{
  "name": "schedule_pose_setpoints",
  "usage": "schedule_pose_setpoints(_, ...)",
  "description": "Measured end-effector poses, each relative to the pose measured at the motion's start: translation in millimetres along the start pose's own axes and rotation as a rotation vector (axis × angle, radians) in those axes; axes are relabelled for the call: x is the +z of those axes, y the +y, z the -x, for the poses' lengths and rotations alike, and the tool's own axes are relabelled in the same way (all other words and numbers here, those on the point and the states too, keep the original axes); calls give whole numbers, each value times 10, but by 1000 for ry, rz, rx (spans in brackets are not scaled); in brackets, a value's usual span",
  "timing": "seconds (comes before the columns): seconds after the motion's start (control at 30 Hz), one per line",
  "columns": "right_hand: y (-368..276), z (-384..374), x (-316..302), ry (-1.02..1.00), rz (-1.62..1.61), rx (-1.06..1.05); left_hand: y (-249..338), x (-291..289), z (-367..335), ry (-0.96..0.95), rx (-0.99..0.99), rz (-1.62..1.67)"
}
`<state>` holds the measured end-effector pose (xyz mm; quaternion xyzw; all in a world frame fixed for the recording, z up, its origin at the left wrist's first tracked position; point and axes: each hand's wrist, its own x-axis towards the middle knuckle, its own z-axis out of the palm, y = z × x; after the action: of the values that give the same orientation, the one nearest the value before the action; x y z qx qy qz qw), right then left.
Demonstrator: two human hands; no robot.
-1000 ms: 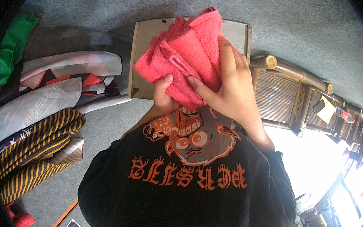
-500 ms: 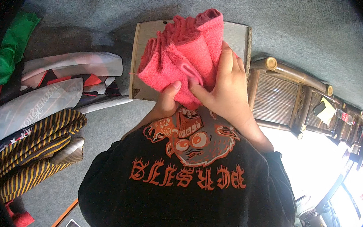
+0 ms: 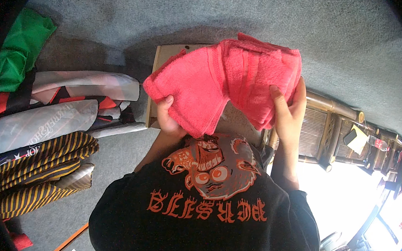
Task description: The person brushes a pink towel with a wooden brush and folds it, then repeats the process for another pink towel, stacking them together.
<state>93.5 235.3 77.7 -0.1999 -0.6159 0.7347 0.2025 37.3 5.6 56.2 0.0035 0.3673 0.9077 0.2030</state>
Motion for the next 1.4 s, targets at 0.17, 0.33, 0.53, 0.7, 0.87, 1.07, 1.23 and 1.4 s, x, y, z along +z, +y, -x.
schedule_pose_setpoints(0.17,-87,150,208,-112,357,-241,-146,-10,47,-49,-103,-49)
schedule_pose_setpoints(0.33,-23,272,502,-225,573,-390,-195,38,15,-180,-55,-357)
schedule_pose_setpoints(0.53,-13,264,541,-277,655,-400,-99,91,14,-245,17,-508)
schedule_pose_setpoints(0.7,49,219,526,-220,564,-381,-181,-13,-18,-212,-142,-368)
schedule_pose_setpoints(0.87,59,190,477,-176,467,-286,-208,59,-1,-109,-111,-254)
schedule_pose_setpoints(1.07,192,58,269,-82,84,-71,20,42,-64,-60,-97,-104)
schedule_pose_setpoints(1.23,191,-49,72,-85,-79,110,159,-11,-114,-42,-50,41)
schedule_pose_setpoints(1.4,150,-62,12,19,-112,125,192,-42,-157,-48,-24,109)
